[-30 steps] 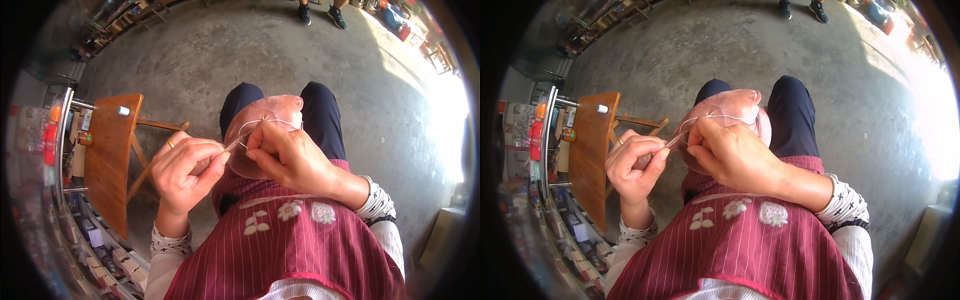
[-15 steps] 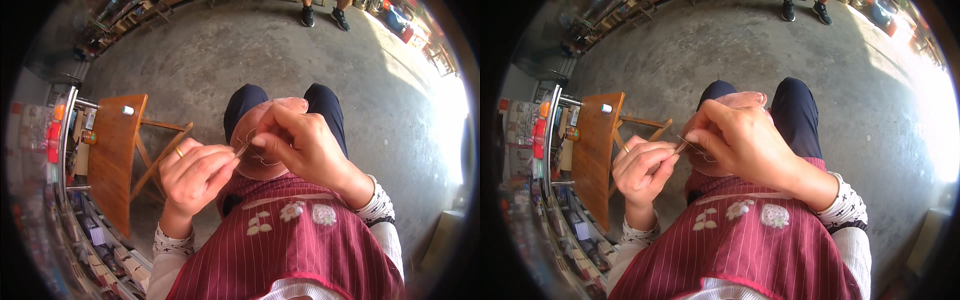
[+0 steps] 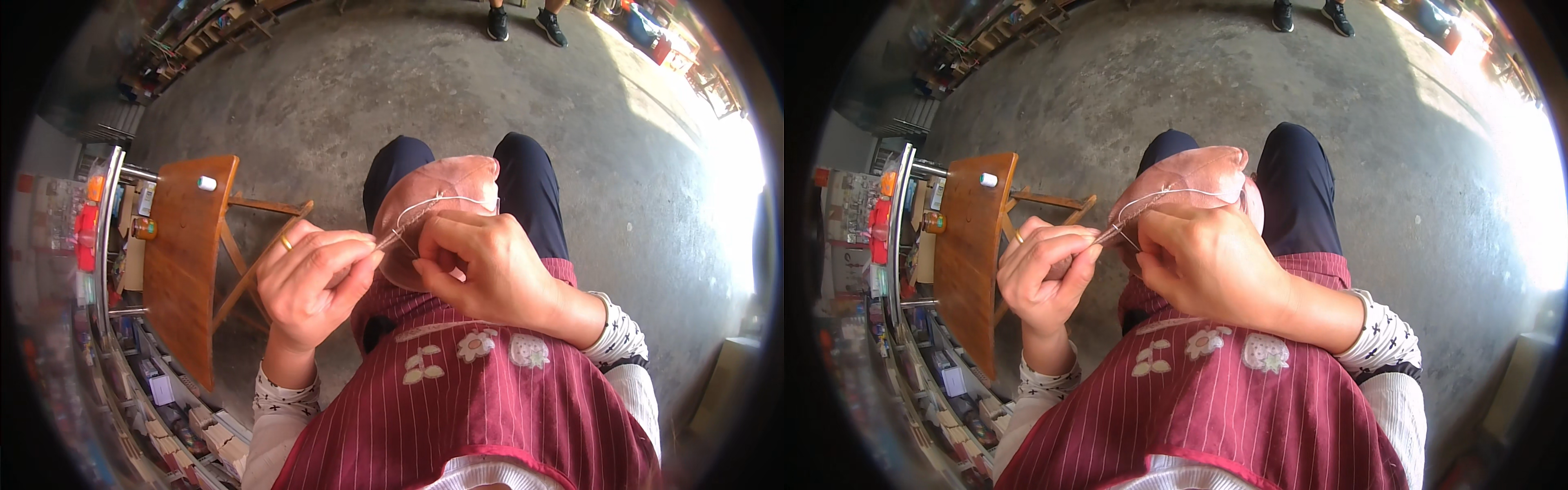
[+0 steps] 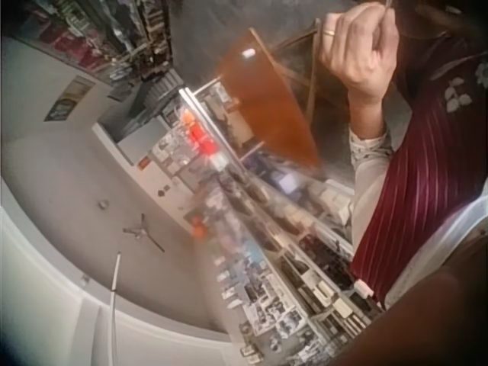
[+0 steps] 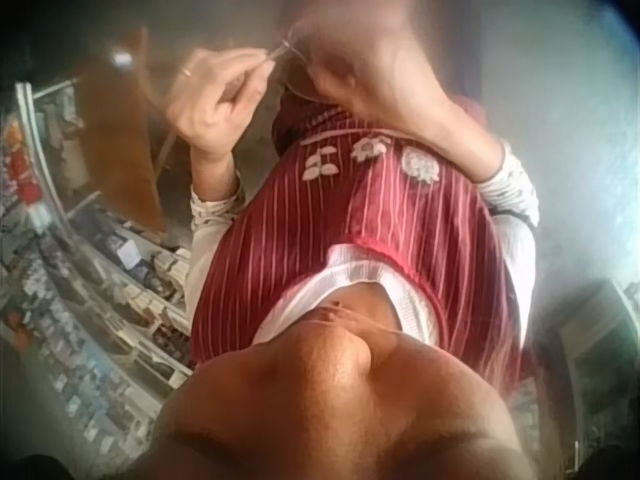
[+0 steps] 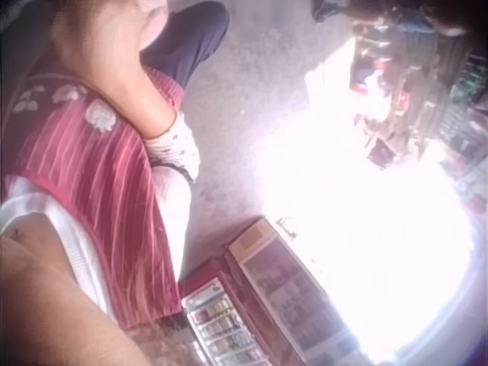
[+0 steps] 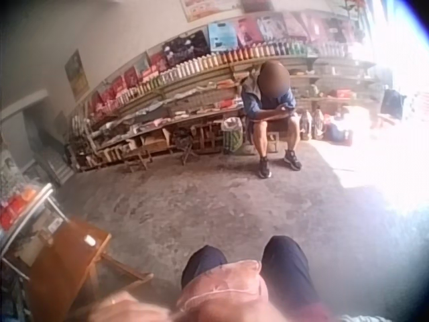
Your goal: The person sits on the floor and uses a needle and thread to sew a pink fabric item, likely a shoe or slipper, held in their lap. They repeatedly insert the needle through the material and pull the thread to secure stitches.
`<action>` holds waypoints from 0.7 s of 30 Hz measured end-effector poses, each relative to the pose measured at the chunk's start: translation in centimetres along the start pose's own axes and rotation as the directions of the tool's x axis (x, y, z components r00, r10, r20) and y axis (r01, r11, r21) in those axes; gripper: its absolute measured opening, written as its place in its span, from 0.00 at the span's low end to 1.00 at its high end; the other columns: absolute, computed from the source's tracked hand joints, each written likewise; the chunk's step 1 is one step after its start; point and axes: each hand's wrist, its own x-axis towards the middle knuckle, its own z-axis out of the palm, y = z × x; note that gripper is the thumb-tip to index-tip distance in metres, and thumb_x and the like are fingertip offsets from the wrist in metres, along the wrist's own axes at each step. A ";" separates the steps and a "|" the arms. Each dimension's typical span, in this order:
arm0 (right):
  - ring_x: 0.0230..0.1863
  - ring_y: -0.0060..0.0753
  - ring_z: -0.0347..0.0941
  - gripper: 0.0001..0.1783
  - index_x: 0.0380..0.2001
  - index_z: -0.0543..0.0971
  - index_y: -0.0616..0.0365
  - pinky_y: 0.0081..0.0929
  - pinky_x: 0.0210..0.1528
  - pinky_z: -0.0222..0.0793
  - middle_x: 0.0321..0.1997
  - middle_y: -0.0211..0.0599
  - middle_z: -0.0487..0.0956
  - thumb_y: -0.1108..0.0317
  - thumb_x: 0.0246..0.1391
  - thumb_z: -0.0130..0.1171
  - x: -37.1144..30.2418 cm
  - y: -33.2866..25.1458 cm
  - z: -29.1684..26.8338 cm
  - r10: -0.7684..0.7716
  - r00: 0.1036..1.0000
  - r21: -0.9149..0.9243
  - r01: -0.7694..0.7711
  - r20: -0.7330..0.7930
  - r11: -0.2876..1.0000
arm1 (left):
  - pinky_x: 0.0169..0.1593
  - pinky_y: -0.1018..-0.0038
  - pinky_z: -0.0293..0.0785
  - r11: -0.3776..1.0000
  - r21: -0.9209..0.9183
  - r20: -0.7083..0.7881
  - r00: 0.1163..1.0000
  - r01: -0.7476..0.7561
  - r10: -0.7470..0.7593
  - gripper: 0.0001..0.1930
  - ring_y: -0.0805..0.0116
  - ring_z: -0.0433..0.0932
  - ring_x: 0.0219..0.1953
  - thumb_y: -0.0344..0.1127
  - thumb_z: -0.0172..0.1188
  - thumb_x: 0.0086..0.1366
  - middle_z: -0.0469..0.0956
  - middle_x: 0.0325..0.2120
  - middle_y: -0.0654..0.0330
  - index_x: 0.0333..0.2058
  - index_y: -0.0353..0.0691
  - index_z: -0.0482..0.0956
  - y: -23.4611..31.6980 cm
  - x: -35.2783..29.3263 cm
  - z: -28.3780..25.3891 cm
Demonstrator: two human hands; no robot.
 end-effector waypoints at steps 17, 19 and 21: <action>0.19 0.33 0.72 0.08 0.25 0.75 0.59 0.28 0.24 0.68 0.21 0.35 0.74 0.73 0.51 0.66 0.8 -0.1 -0.4 0.001 0.999 0.009 -0.002 0.049 1.000 | 0.29 0.75 0.70 0.997 -0.004 0.027 0.997 -0.075 0.075 0.11 0.65 0.78 0.24 0.22 0.73 0.47 0.84 0.26 0.57 0.30 0.36 0.82 0.4 0.1 0.1; 0.23 0.35 0.74 0.07 0.27 0.77 0.59 0.28 0.28 0.70 0.24 0.35 0.76 0.72 0.52 0.67 1.4 0.0 -0.3 -0.038 0.999 0.004 0.038 -0.003 0.999 | 0.28 0.75 0.71 0.996 -0.014 0.031 0.995 -0.091 0.092 0.12 0.66 0.78 0.25 0.22 0.73 0.47 0.84 0.26 0.58 0.31 0.37 0.82 0.4 0.0 0.3; 0.28 0.36 0.76 0.06 0.30 0.79 0.59 0.29 0.31 0.71 0.27 0.35 0.77 0.72 0.52 0.67 2.1 0.2 -0.7 -0.079 0.996 -0.052 0.077 -0.043 0.996 | 0.28 0.75 0.71 0.997 0.014 0.013 0.997 -0.081 0.081 0.12 0.66 0.77 0.24 0.22 0.74 0.47 0.84 0.26 0.58 0.31 0.37 0.82 0.3 0.1 0.1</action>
